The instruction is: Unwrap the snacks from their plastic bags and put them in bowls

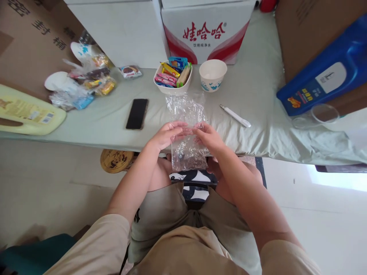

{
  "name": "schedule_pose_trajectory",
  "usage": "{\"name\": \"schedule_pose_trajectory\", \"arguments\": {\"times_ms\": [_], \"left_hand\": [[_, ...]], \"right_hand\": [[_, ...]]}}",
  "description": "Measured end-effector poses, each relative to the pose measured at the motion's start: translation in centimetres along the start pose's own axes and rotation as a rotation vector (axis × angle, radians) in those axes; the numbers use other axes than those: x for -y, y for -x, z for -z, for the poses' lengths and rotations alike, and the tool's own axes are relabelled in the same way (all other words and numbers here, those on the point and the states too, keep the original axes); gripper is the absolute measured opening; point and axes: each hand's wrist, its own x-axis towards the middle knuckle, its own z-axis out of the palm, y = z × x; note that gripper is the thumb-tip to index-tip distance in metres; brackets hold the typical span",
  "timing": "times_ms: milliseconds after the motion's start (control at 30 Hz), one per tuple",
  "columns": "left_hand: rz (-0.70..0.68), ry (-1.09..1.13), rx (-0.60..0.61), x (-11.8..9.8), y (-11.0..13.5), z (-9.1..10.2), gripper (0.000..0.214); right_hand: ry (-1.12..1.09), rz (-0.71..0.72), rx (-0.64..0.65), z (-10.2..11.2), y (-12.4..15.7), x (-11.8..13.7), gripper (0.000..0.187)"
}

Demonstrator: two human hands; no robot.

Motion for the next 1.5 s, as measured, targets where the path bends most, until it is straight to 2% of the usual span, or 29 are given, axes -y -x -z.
{"name": "schedule_pose_trajectory", "arguments": {"times_ms": [100, 233, 333, 433, 467, 500, 600, 733, 833, 867, 967, 1033, 1100, 1167, 1233, 1300, 1367, 1500], "left_hand": [[0.033, -0.028, -0.133, 0.3, -0.5, -0.3, 0.026], [0.090, -0.112, -0.151, 0.0, -0.2, 0.0, 0.035], [0.009, -0.045, -0.139, -0.2, 0.6, 0.3, 0.032], [-0.098, 0.104, -0.144, -0.4, 1.7, 0.4, 0.018], [-0.112, 0.132, -0.145, -0.4, 1.9, 0.4, 0.014], [-0.120, 0.150, -0.148, -0.4, 2.1, 0.4, 0.012], [-0.130, 0.145, -0.179, -0.2, 1.7, 0.5, 0.024], [-0.211, -0.107, -0.310, 0.9, -0.2, 1.3, 0.049], [-0.393, -0.325, -0.392, 1.8, -1.0, 1.8, 0.046], [-0.438, -0.367, -0.399, 1.9, -1.0, 1.9, 0.043], [-0.487, -0.432, -0.430, 1.7, -0.6, 1.5, 0.033], [-0.493, -0.365, -0.466, 1.4, -0.3, 1.0, 0.029], [-0.466, -0.179, -0.453, 1.0, -0.1, 0.5, 0.028], [-0.357, 0.002, -0.344, 0.7, 0.1, 0.1, 0.043], [-0.176, 0.061, -0.177, 0.7, 0.1, -0.2, 0.058], [-0.038, 0.034, -0.092, 0.7, 0.0, -0.4, 0.058], [0.000, 0.011, -0.123, 0.8, -0.2, -0.7, 0.051], [-0.023, 0.009, -0.224, 0.6, -0.7, -1.0, 0.042]], "right_hand": [[-0.066, 0.028, 0.043, 0.1, -0.1, -0.2, 0.037], [-0.072, 0.118, 0.027, 0.3, -0.1, -0.6, 0.034], [-0.158, 0.184, 0.041, 0.4, 0.1, -0.4, 0.035], [-0.247, 0.253, 0.085, 0.4, 0.6, 0.2, 0.010], [-0.267, 0.266, 0.104, 0.5, 0.8, 0.3, 0.006], [-0.282, 0.274, 0.120, 0.6, 0.9, 0.5, 0.010], [-0.305, 0.258, 0.113, 1.0, 0.7, 0.7, 0.010], [-0.304, 0.127, -0.001, 1.5, -0.4, 0.5, 0.032], [-0.207, 0.052, -0.173, 1.6, -0.9, 0.2, 0.037], [-0.172, 0.038, -0.210, 1.6, -1.0, 0.0, 0.045], [-0.079, -0.003, -0.169, 1.6, -0.9, -0.4, 0.075], [-0.018, -0.002, -0.105, 1.5, -0.8, -0.6, 0.077], [-0.001, 0.054, -0.095, 1.5, -0.7, -0.5, 0.070], [-0.050, 0.132, -0.113, 1.3, -0.7, -0.2, 0.062], [-0.139, 0.189, -0.155, 1.2, -0.6, 0.2, 0.060], [-0.226, 0.202, -0.215, 1.2, -0.6, 0.6, 0.055], [-0.261, 0.155, -0.192, 1.2, -0.6, 0.8, 0.046], [-0.179, 0.008, 0.026, 1.2, -0.4, 0.6, 0.032]]}}
